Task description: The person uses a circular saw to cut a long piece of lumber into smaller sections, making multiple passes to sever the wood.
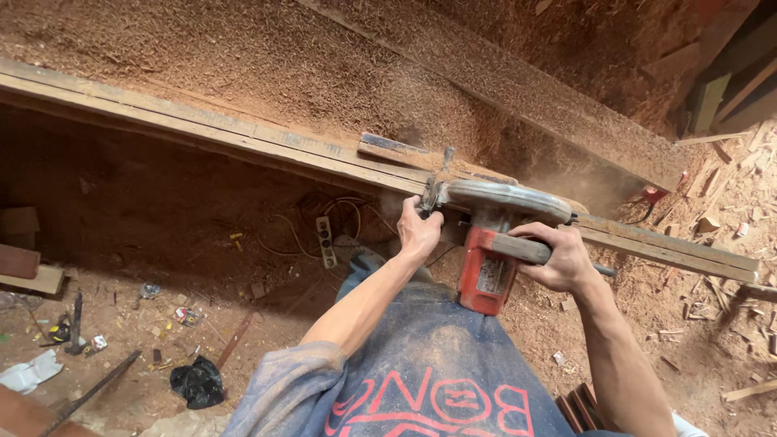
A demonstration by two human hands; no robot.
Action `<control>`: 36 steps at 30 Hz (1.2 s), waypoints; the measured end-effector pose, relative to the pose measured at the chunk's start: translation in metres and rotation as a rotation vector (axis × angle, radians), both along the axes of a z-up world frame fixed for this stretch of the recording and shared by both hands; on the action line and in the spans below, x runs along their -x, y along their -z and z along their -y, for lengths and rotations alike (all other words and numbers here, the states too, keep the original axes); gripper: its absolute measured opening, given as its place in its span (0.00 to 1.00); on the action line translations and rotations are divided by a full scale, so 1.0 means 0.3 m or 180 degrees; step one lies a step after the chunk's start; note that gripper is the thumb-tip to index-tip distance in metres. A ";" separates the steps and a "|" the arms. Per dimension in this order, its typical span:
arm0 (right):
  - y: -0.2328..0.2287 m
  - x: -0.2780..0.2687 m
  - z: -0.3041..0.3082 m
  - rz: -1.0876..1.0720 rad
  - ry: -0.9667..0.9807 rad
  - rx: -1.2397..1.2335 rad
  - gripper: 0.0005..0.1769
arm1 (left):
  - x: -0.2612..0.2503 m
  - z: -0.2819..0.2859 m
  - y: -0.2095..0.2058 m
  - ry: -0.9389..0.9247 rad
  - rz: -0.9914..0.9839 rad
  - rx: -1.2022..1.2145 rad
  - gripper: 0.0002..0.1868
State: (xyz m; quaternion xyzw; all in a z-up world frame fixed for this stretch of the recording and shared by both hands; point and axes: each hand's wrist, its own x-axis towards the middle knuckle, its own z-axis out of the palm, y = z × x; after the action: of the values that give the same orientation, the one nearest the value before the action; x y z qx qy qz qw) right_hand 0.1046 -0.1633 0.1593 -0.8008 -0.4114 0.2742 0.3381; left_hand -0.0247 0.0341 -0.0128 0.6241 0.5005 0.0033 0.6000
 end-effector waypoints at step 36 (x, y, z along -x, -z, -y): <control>-0.005 0.107 -0.307 0.0094 -0.0111 0.0007 0.24 | 0.109 -0.353 -0.102 0.0025 -0.0125 0.0520 0.39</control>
State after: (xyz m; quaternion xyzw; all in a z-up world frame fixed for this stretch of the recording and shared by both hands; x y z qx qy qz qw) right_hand 0.0726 -0.0711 0.1608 -0.7979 -0.4299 0.2687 0.3262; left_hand -0.0574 0.1400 0.0177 0.5750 0.5083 -0.0520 0.6390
